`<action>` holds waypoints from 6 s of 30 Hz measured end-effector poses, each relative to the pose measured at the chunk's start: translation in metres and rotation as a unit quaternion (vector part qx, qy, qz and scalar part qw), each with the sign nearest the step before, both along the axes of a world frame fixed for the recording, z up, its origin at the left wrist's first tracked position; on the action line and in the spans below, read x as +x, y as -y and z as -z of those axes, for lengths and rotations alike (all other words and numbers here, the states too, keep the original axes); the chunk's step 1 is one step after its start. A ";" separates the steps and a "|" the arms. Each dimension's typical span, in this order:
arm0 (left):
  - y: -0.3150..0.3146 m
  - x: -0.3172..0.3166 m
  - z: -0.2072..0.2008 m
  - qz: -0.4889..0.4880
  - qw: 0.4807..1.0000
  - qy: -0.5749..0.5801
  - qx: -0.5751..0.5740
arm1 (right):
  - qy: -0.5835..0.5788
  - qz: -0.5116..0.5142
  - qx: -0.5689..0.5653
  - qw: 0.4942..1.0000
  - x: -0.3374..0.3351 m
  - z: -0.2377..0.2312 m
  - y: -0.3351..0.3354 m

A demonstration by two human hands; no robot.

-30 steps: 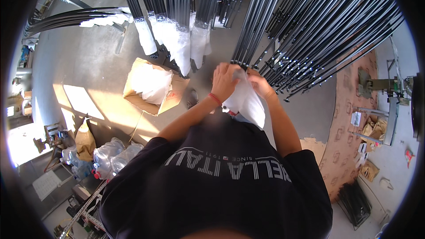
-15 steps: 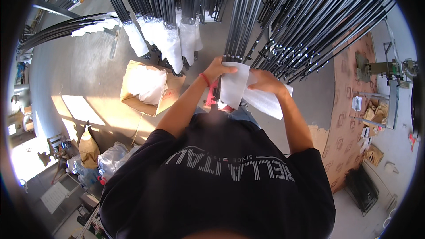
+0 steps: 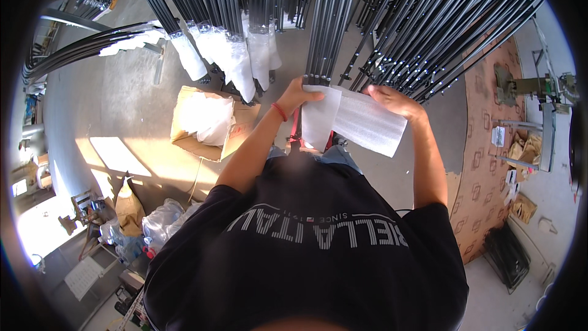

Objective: The person wraps the ends of black metal rods with plastic wrap. They pull the film from a roll and wind it around the grouped ends of the rods multiple times.

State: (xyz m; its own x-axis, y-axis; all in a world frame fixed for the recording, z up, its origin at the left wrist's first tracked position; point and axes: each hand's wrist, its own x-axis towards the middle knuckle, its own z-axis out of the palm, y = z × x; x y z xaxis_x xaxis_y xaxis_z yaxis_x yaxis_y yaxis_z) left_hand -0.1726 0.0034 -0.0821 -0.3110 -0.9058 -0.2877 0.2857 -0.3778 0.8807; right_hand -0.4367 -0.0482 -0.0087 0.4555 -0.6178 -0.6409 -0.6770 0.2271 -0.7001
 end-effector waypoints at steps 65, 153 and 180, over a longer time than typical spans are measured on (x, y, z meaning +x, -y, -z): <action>-0.013 0.031 0.025 0.106 0.982 -0.151 0.028 | 0.382 0.464 0.332 0.727 0.111 0.124 -0.143; -0.021 0.013 0.026 0.004 0.998 -0.003 -0.064 | 0.658 0.485 0.134 0.560 0.121 0.136 -0.119; -0.026 0.006 -0.003 0.037 0.998 0.056 0.000 | 0.579 0.233 0.320 0.713 0.134 0.136 -0.009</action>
State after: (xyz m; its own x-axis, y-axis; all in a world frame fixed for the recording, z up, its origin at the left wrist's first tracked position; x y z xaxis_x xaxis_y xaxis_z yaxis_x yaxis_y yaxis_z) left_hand -0.1668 0.0294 -0.0792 -0.3436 -0.8813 -0.3246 0.1568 -0.3946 0.9054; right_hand -0.3022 -0.0387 -0.1444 0.7494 -0.6246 -0.2196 0.5239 0.7623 -0.3801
